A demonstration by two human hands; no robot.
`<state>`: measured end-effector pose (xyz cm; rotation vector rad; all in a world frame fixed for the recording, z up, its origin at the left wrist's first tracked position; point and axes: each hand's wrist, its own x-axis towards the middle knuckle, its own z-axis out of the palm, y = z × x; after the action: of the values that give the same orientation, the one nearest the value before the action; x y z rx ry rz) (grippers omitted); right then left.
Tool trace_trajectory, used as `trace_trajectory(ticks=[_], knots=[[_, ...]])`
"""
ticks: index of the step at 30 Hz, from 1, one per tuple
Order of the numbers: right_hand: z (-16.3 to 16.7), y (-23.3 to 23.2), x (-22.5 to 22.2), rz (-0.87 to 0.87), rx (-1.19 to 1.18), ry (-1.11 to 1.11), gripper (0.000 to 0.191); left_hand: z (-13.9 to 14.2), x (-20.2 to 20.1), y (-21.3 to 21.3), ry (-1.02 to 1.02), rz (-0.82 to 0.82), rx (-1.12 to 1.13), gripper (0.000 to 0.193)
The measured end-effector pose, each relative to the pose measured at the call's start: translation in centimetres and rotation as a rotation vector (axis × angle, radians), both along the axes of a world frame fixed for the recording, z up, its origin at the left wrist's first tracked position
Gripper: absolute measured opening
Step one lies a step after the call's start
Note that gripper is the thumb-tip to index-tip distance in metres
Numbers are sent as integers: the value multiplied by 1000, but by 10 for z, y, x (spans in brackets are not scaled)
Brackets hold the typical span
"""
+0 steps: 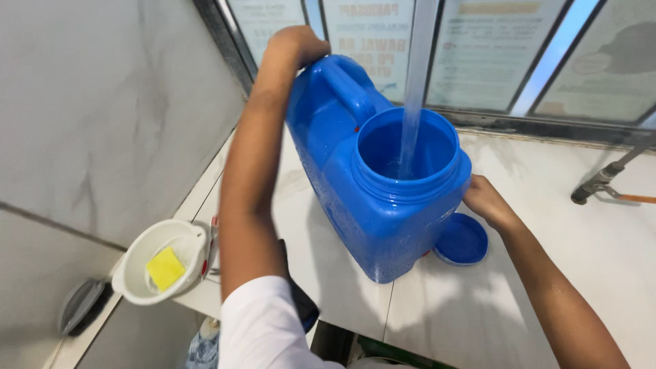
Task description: The person cleans a blue plastic container with a sponge and rinses it under running water. They then fill the container with water from a tap, wipe the exterior with a cloth, and place a lid on top.
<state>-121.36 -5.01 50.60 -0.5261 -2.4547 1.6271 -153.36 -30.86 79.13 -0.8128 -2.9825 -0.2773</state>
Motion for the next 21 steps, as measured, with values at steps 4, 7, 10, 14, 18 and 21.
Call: trace_trajectory(ticks=[4,7,10,14,18,21], knots=[[2,-12,-1,37,-109,25,42,-21,-11,-24,-46,-213,306,45],[-6,-19,-8,84,-169,127,50,-29,-11,-32,-67,-302,423,42],[-19,-20,-17,103,-217,174,51,-33,-14,-30,-94,-313,486,40],[-32,-15,-21,124,-242,210,52,-49,-25,-32,-58,-422,582,44],[-34,-10,-14,109,-252,214,53,-112,-9,-85,301,-367,883,34],[-30,-6,-3,50,-153,169,52,-203,48,-167,331,-33,643,30]])
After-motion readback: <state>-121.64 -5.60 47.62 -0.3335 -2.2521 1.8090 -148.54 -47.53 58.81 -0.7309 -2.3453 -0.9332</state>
